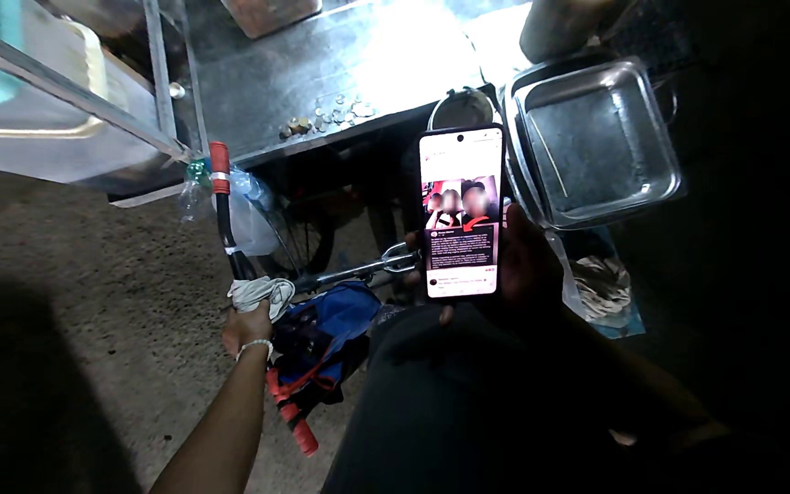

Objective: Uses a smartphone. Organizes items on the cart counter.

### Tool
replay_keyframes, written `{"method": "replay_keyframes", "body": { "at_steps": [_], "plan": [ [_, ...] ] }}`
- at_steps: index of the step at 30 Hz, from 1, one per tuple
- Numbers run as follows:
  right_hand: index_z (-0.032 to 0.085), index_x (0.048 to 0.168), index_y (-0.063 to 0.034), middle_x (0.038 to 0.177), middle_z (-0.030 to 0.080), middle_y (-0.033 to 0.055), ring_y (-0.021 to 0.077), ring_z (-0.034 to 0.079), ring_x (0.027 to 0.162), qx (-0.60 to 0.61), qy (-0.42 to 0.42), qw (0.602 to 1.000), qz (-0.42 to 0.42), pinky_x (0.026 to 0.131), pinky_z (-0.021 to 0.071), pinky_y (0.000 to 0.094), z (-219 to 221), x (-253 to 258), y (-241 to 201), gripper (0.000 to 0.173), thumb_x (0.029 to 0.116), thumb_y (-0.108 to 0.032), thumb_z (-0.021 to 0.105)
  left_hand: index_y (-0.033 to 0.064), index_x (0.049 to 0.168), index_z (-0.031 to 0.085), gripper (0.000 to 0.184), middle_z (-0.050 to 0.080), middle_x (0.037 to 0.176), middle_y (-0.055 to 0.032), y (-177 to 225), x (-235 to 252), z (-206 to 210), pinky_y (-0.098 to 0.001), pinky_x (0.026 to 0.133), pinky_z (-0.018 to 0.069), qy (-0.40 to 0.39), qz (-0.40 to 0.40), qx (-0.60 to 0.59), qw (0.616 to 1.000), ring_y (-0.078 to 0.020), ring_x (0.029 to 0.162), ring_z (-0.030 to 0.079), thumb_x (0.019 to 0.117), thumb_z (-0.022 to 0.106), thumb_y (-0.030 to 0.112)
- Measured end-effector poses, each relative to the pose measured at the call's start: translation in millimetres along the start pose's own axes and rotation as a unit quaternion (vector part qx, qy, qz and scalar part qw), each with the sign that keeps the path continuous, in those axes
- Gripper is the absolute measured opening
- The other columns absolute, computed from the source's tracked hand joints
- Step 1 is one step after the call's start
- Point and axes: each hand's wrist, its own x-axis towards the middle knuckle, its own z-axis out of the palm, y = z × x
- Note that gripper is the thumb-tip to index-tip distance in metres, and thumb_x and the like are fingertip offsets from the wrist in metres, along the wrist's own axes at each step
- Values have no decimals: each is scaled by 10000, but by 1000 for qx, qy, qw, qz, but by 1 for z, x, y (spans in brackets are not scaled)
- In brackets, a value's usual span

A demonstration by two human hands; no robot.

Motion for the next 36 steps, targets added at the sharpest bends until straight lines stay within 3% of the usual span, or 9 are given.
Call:
{"method": "replay_keyframes", "body": {
  "at_steps": [21,24,28,36],
  "plan": [
    [515,1420,-154,1382,612,232,392,733,1048,-3,1,1000,13,618,659,452,0,3,0,615,1047,-630,407,58,1453,545,723,621,1353,-254,-1,2,2,-617,1054,448,-1,2,-4,1000,-407,1291,581,904,698,502],
    [536,1394,-131,1408,598,237,390,729,1065,0,-6,1000,13,618,659,442,-2,4,0,520,1071,-526,435,66,1438,564,714,635,1338,-242,-1,3,2,-612,1046,457,5,-2,1,1000,-397,1280,593,896,704,509],
    [533,1379,-121,1376,614,255,400,740,1019,-8,6,1000,9,593,654,442,-3,4,0,406,1034,-335,557,64,1438,559,715,635,1336,-245,-1,3,3,-610,1045,457,6,1,1,1000,-398,1280,593,894,706,505],
    [550,1333,-61,1326,632,272,387,753,952,-54,35,998,-9,585,655,451,-3,1,0,396,940,-36,506,72,1462,540,738,625,1346,-253,-2,4,4,-621,1052,446,6,2,-7,1000,-413,1293,577,890,712,505]
  ]
}}
